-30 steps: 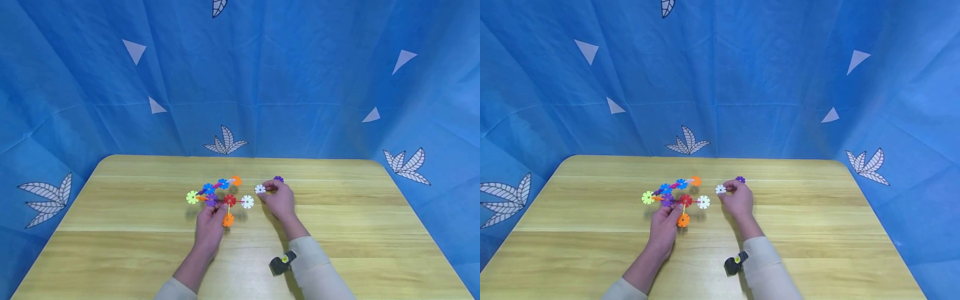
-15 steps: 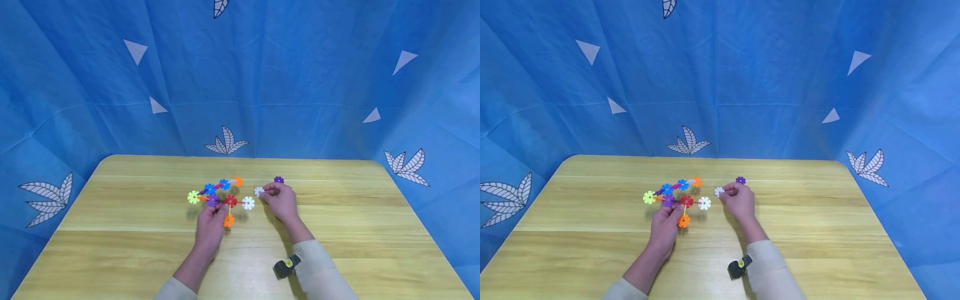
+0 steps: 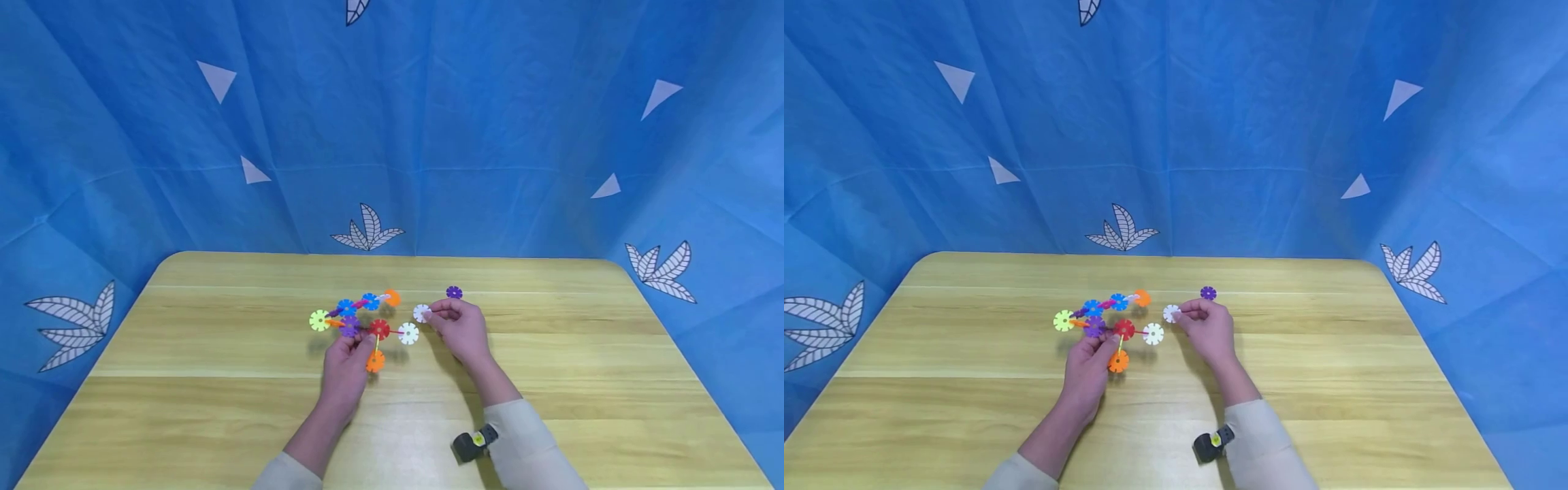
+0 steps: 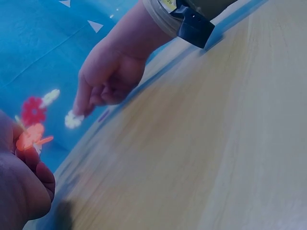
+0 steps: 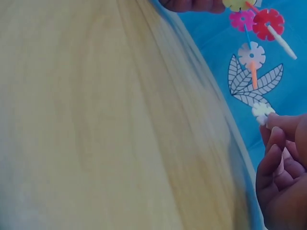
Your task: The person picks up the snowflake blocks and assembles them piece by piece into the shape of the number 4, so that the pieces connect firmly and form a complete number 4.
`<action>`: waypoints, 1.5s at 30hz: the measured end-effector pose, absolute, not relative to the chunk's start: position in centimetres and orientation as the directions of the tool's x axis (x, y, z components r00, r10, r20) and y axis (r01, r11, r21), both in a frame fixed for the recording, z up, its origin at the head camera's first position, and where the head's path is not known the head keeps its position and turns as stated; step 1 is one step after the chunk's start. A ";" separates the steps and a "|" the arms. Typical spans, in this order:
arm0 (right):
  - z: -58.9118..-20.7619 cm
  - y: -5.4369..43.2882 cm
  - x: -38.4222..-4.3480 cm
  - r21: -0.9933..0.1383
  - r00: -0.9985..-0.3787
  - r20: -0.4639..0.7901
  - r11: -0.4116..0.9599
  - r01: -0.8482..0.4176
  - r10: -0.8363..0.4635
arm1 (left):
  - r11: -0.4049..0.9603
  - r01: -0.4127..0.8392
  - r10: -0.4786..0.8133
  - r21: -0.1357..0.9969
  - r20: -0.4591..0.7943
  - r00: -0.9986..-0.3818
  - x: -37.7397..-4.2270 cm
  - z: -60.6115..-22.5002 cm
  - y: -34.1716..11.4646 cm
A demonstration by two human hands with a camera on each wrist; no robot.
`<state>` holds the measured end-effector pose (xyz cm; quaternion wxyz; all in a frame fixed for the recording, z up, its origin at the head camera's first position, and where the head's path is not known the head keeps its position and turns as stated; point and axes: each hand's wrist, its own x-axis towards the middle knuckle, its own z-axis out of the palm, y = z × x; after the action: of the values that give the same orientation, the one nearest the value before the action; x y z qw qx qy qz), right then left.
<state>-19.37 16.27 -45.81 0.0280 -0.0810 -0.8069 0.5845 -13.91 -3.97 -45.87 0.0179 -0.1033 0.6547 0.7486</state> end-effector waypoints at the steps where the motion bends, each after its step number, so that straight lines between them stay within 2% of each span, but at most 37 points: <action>1: -45.8 16.3 -19.3 -0.951 -0.985 -0.051 0.293 0.097 0.163 | -0.141 -0.164 -0.107 0.976 -0.180 -0.978 -13.9 -45.9 -4.0; 13: -44.7 15.7 -18.6 -0.982 -0.991 -0.064 0.168 0.083 0.117 | -0.138 -0.172 -0.092 0.975 -0.186 -0.978 -13.8 -46.1 -4.0; 24: -43.4 14.8 -17.9 -0.986 -0.999 -0.051 0.158 0.054 0.018 | -0.151 -0.145 -0.076 0.978 -0.157 -0.985 -13.8 -46.2 -3.8; 45: -43.5 14.2 -17.9 -0.994 -0.990 0.017 0.106 -0.032 -0.139 | -0.135 -0.157 -0.023 0.978 -0.162 -0.987 -13.7 -46.1 -4.0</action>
<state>-17.87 14.22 -43.55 -0.0399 0.0576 -0.7424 0.6663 -13.70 -3.96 -46.13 0.0449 -0.0686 0.6560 0.7503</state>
